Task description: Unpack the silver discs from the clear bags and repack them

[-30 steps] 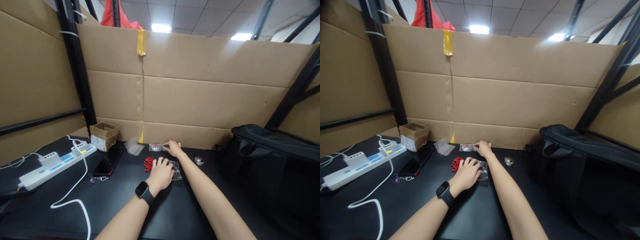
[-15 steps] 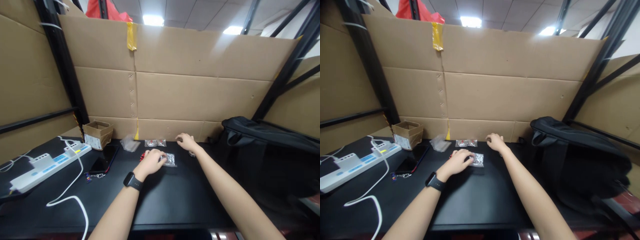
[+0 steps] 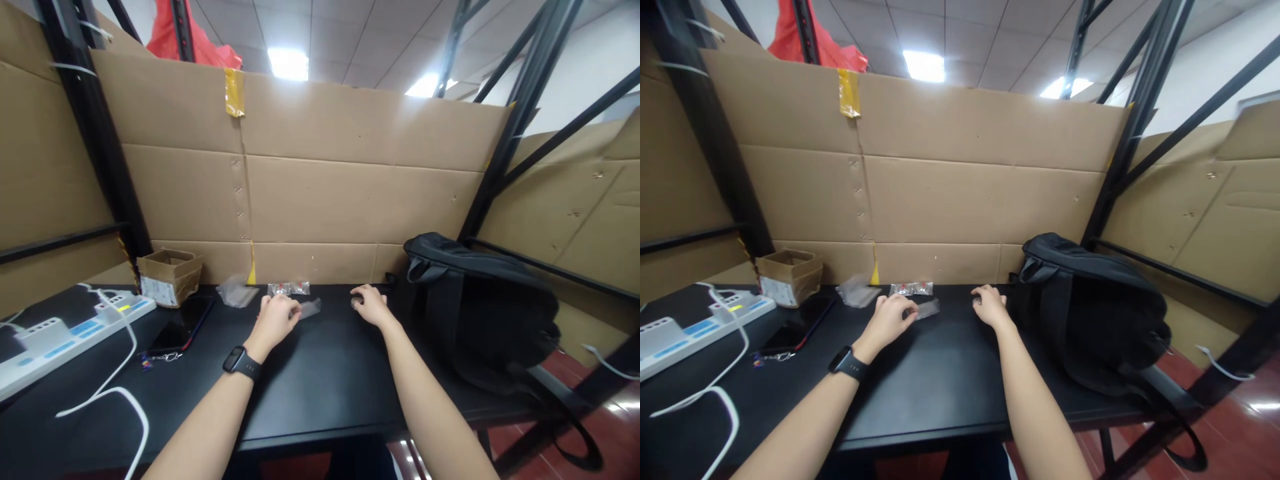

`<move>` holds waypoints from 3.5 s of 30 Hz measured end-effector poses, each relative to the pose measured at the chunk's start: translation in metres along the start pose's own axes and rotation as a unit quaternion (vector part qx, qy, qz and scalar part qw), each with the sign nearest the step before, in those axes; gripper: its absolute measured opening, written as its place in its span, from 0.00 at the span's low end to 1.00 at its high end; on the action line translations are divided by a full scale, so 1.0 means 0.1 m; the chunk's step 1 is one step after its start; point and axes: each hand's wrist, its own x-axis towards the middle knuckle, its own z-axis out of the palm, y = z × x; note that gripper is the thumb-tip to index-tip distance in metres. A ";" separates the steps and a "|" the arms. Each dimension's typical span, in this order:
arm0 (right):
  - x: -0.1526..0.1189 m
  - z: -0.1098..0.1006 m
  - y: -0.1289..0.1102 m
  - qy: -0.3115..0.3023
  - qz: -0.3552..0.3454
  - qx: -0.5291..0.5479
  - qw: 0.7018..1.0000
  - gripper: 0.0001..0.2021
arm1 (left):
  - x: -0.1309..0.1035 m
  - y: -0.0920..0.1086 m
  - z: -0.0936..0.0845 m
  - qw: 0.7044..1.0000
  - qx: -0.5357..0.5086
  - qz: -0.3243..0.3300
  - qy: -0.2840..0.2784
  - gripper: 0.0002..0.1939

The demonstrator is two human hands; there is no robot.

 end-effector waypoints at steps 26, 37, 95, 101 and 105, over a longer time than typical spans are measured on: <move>0.06 0.07 0.21 -0.036 0.062 0.010 0.997 0.10 | -0.04 -0.75 -0.24 0.986 0.076 -0.140 -0.046 0.11; 0.02 0.00 0.09 0.030 0.058 0.036 0.997 0.10 | -0.06 -0.56 -0.23 0.990 0.052 -0.105 -0.081 0.09; -0.31 0.28 -0.98 -0.077 -0.170 0.521 0.833 0.21 | 0.05 0.05 0.29 0.945 -0.310 -0.064 0.083 0.08; -0.29 0.33 -0.96 -0.054 -0.149 0.508 0.846 0.17 | 0.04 0.07 0.25 0.946 -0.310 -0.061 0.076 0.09; -0.28 0.31 -0.95 -0.048 -0.150 0.503 0.850 0.16 | 0.04 0.09 0.24 0.932 -0.351 -0.055 0.070 0.09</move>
